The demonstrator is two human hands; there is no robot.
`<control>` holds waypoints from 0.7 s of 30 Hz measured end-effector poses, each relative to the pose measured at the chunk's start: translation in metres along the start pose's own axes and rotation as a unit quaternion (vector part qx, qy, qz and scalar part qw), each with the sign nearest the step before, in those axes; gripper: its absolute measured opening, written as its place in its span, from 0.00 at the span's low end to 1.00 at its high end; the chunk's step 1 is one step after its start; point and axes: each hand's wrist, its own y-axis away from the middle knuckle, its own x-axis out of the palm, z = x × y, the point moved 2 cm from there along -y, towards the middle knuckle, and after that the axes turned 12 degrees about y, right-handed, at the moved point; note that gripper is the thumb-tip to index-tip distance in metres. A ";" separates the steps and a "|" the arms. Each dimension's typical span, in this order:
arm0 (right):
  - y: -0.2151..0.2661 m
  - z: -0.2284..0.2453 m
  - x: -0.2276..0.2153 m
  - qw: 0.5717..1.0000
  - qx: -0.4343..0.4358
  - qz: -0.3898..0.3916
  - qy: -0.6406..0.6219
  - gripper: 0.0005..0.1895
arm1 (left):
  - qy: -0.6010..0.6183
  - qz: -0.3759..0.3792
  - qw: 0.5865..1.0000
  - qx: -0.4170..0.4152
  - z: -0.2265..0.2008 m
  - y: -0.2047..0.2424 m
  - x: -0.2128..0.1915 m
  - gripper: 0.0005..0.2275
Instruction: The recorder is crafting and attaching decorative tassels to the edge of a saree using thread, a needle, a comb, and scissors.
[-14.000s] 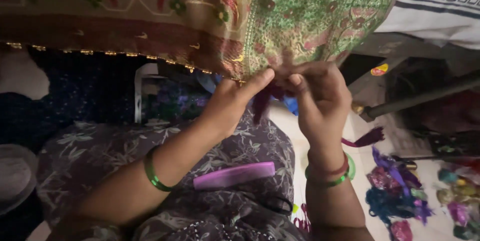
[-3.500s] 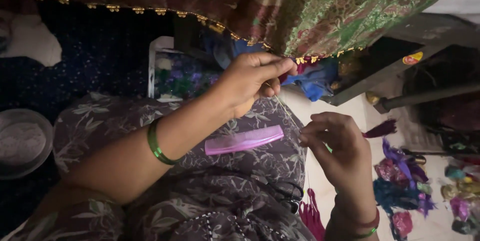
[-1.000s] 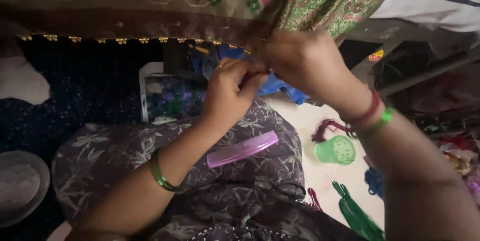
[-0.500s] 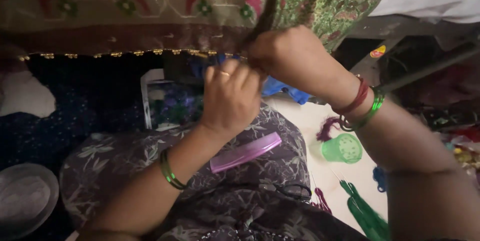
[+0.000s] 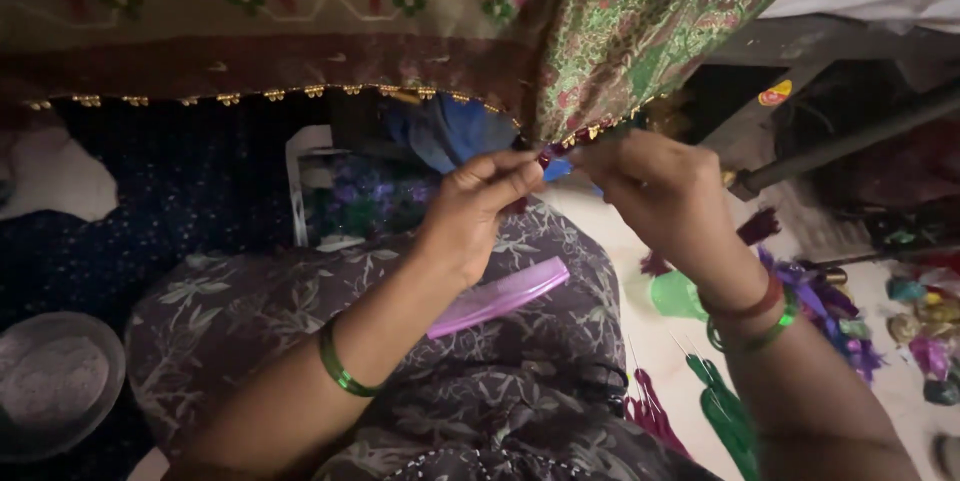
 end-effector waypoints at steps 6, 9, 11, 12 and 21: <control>-0.004 0.020 -0.012 0.969 -0.197 0.045 0.143 0.08 | -0.211 -0.008 0.966 0.148 -0.018 0.008 0.020 0.07; -0.031 0.039 -0.033 0.945 -0.237 0.048 0.218 0.09 | -0.475 0.021 0.823 0.310 -0.046 0.020 0.042 0.05; -0.056 0.058 -0.034 0.934 -0.286 0.036 0.213 0.10 | -0.502 0.026 0.800 0.329 -0.050 0.023 0.048 0.05; -0.069 0.068 -0.034 0.917 -0.341 0.028 0.205 0.12 | -0.525 0.025 0.774 0.352 -0.052 0.025 0.052 0.05; -0.104 0.042 0.020 0.832 -0.301 0.217 0.412 0.02 | -0.738 0.058 0.462 0.489 -0.070 0.041 0.088 0.06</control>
